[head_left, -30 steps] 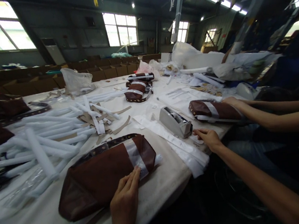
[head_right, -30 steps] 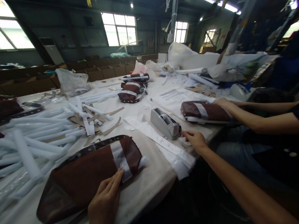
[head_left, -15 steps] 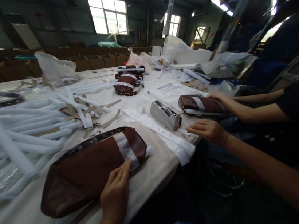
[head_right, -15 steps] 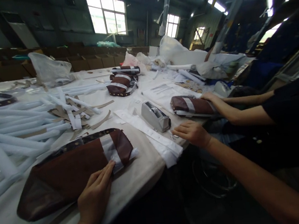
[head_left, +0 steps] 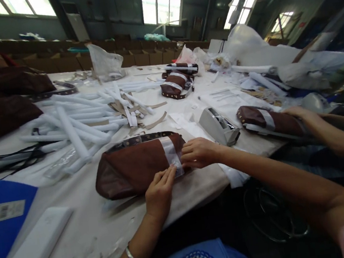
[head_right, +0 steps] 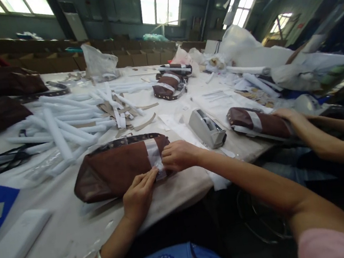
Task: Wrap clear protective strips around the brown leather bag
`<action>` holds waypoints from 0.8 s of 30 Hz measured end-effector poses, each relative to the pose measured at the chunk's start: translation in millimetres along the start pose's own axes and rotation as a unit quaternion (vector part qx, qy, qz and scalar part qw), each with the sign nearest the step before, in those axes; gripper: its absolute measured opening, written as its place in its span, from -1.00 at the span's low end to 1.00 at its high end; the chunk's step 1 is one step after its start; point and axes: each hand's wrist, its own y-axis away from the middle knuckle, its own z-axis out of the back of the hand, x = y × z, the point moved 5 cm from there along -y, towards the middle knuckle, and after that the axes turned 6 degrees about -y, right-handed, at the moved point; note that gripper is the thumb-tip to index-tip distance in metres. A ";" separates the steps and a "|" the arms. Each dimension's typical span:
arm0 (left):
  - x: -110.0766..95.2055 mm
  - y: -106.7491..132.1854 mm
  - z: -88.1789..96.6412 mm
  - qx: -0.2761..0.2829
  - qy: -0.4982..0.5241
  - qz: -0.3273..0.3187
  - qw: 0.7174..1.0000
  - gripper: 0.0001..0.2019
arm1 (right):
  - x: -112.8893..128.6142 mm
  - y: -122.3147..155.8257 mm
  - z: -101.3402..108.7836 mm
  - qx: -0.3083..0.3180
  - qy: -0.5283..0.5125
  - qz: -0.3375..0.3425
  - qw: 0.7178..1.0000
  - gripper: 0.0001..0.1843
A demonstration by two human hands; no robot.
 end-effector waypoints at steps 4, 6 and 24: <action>1.1 0.2 0.7 -0.020 0.012 0.012 1.000 -0.59 | -26.0 -28.5 -21.6 0.074 -0.007 0.015 0.997 -0.66; 1.5 -0.4 1.8 -0.026 0.020 0.016 0.999 -0.62 | -32.8 -38.0 -28.3 0.114 -0.015 0.026 0.993 -0.68; -3.8 -2.7 6.5 -0.024 0.004 -0.047 0.999 -0.82 | -43.9 -77.8 -31.5 0.290 0.046 -0.028 0.956 -0.71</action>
